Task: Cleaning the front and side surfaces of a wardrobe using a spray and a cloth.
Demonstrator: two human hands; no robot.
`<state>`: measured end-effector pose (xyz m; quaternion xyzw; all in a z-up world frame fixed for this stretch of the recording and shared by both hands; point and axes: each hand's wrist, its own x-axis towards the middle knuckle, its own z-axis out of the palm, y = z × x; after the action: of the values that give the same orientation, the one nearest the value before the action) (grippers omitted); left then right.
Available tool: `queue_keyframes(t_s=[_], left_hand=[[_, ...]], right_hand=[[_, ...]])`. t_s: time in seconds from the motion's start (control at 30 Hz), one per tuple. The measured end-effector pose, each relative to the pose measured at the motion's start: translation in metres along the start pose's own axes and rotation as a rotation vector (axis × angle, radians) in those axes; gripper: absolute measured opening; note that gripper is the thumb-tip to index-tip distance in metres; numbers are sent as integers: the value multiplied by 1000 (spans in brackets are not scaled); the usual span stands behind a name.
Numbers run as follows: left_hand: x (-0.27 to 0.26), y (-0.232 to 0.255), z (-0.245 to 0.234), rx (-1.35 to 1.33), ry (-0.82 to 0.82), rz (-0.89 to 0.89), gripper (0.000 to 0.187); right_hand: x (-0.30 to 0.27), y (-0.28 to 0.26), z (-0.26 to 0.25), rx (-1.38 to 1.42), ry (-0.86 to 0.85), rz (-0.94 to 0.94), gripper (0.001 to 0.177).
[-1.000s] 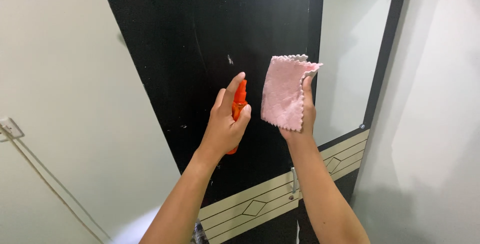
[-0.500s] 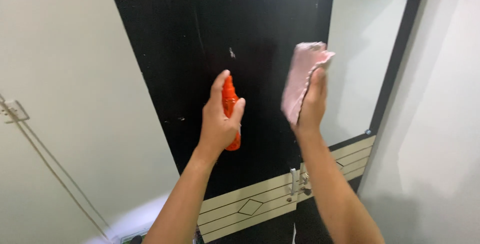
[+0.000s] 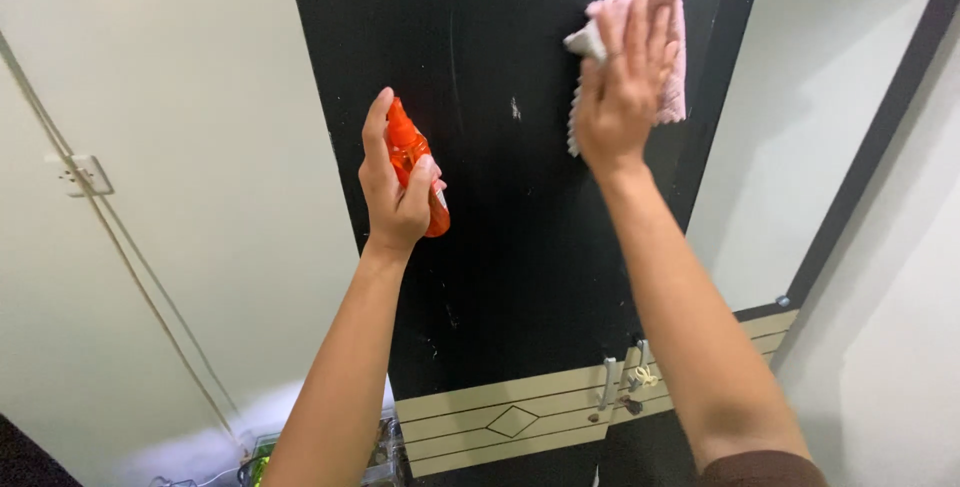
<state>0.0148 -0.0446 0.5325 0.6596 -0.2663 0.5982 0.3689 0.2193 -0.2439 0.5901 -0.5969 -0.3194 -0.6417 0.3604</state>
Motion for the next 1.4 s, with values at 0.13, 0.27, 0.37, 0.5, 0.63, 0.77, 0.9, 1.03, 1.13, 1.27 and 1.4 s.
queue_keyframes(t_s=[0.13, 0.27, 0.37, 0.5, 0.63, 0.77, 0.9, 1.03, 1.13, 1.27, 1.4], left_hand=[[-8, -2, -3, -75, 14, -41, 69], [-5, -11, -6, 14, -3, 66, 70], [-16, -17, -1, 40, 11, 79, 70], [-17, -18, 3, 31, 36, 105, 69], [-14, -16, 3, 53, 41, 113, 69], [-15, -15, 5, 110, 67, 86, 66], [-15, -18, 5, 95, 72, 104, 64], [-16, -19, 3, 87, 76, 116, 65], [-17, -20, 5, 66, 95, 108, 66], [-17, -18, 6, 110, 122, 109, 69], [-18, -18, 7, 123, 121, 110, 71]], right_hand=[[-25, -39, -1, -100, -14, -64, 45], [-53, -56, -10, -153, -87, -120, 51], [-88, -44, -18, -197, -202, -110, 52], [-108, -3, -41, -482, -306, -229, 50], [-58, 17, -61, -395, -440, -422, 58], [-8, 14, -63, -384, -602, -218, 67], [19, 5, -27, -346, -401, -33, 62], [21, -28, 18, -389, -177, 43, 64], [15, -58, 23, -290, -13, -35, 61], [-24, -83, 10, -196, -114, -85, 60], [-71, -73, -2, -164, -202, -154, 58]])
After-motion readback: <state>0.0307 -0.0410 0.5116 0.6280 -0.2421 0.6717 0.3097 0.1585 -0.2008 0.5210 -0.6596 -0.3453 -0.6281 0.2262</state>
